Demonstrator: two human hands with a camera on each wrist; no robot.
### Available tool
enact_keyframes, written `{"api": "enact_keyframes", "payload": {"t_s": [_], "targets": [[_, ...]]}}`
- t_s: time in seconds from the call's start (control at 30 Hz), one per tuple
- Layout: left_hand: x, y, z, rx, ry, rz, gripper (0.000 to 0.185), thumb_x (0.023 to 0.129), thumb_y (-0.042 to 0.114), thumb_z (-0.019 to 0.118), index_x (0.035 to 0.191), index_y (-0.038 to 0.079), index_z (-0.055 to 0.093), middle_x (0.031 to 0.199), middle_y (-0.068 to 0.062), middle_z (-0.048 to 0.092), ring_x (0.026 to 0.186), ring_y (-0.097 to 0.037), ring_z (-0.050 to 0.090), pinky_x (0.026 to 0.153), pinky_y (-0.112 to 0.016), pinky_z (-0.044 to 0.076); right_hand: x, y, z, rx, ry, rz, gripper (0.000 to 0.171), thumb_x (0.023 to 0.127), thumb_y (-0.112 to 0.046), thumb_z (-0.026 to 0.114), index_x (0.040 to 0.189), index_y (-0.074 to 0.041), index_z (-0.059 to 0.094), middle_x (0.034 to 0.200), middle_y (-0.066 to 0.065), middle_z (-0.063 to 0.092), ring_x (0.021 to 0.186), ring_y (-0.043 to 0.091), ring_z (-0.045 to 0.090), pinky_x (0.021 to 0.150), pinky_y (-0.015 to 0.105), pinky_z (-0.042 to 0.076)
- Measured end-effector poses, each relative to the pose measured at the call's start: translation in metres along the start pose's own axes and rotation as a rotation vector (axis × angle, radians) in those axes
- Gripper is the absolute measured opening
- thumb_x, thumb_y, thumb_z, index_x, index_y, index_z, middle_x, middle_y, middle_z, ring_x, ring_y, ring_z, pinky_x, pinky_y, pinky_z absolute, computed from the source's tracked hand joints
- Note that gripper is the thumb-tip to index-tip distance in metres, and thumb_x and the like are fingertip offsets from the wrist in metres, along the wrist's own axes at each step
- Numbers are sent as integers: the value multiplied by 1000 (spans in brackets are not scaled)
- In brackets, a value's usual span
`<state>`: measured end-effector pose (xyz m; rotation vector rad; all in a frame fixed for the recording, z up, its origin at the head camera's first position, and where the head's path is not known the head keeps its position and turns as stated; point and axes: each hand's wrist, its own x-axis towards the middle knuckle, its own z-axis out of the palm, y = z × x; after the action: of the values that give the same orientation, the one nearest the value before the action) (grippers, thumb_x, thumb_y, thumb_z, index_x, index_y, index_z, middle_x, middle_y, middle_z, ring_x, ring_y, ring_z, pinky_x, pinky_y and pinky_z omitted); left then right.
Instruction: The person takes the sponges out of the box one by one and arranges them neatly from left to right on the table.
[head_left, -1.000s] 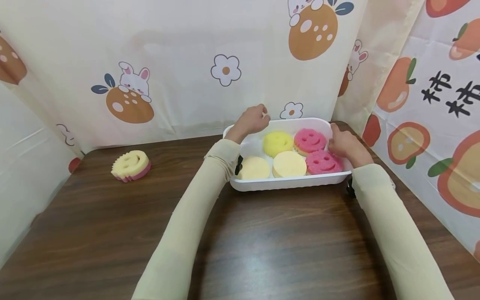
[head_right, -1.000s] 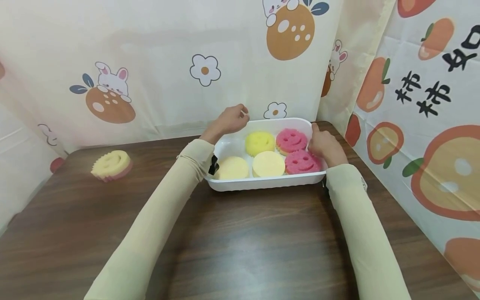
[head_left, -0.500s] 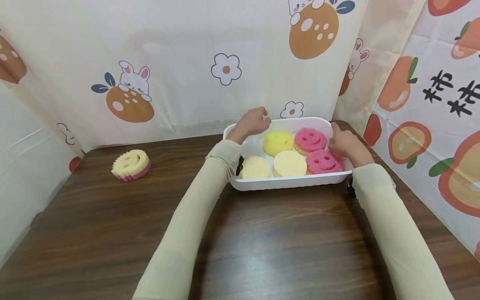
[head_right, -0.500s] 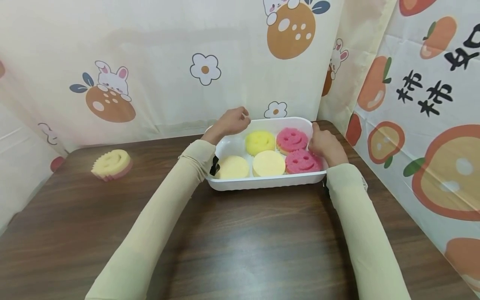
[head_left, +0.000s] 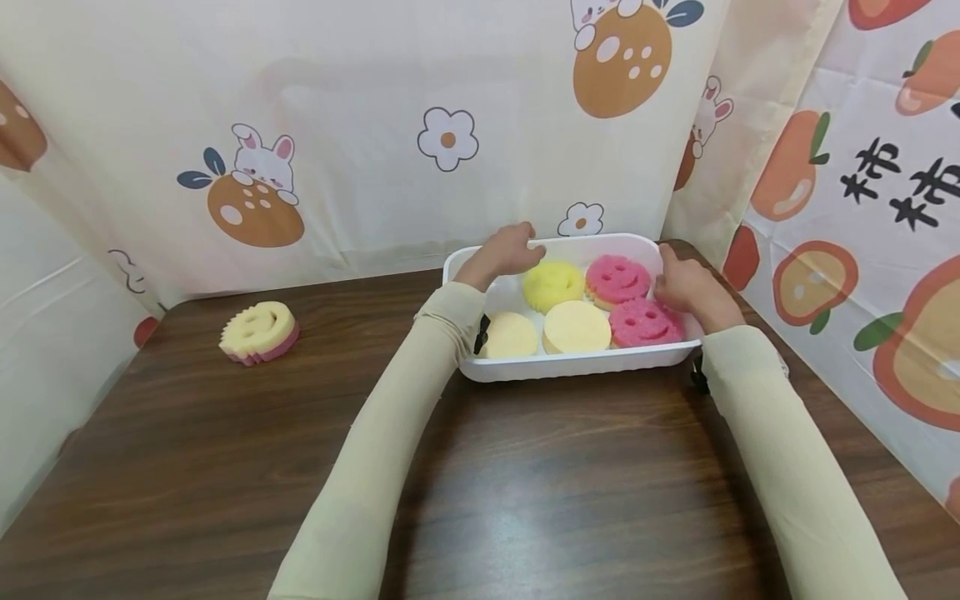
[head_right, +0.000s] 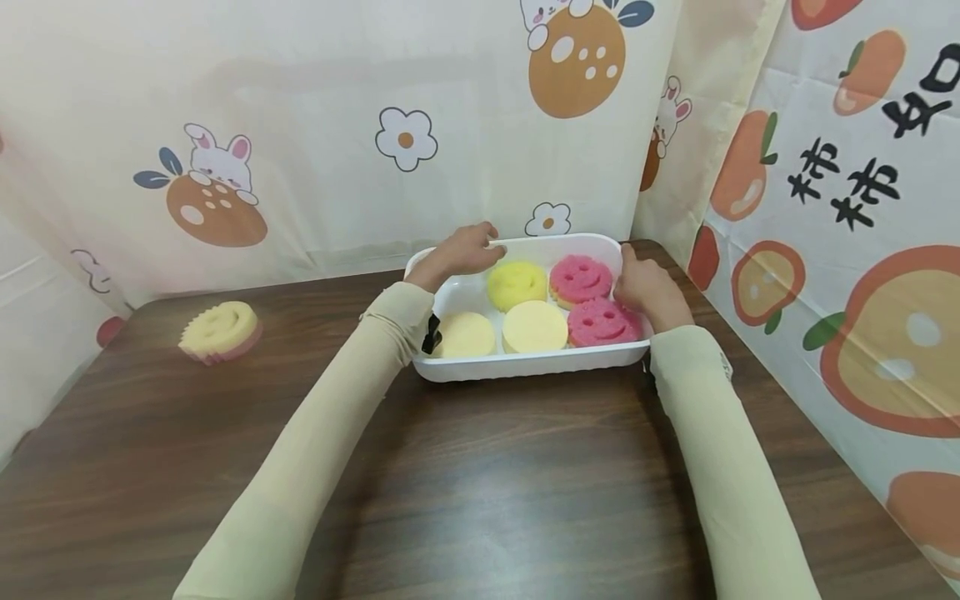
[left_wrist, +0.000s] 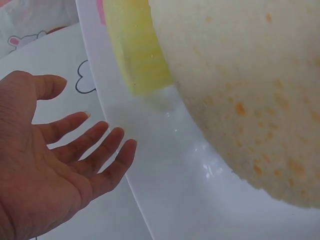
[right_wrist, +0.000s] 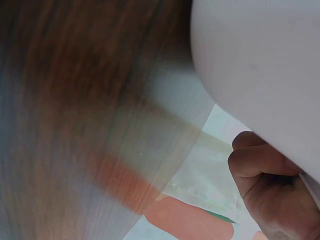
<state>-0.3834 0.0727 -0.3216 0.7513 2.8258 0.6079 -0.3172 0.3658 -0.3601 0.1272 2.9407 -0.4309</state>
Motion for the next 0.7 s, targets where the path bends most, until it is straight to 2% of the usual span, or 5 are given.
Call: {"api": "enact_keyframes", "payload": {"t_s": [0.17,0.33,0.7], "targets": [[1,4,2,25,-9,25,53,101,33,46,141,-1,44,143,-18,53,134,-30,50,113,-39,40,-2,-1,-2,5,1,3,78,97,-18,44,156,2,-2,140,42,34,123,56,45,103,72,35],[4,6,6,41,-47,-6,56,101,36,46,145,2,41,146,-16,51,136,-28,49,114,-38,40,-4,-2,-2,39,-16,21,80,97,-19,45,157,0,-4,144,41,31,125,55,44,104,72,34],[6,6,15,8,-59,11,57,101,36,47,145,1,40,148,-16,49,138,-28,46,115,-38,38,-2,0,0,23,-11,18,80,97,-20,45,157,0,-5,143,41,33,123,53,46,104,72,34]]}}
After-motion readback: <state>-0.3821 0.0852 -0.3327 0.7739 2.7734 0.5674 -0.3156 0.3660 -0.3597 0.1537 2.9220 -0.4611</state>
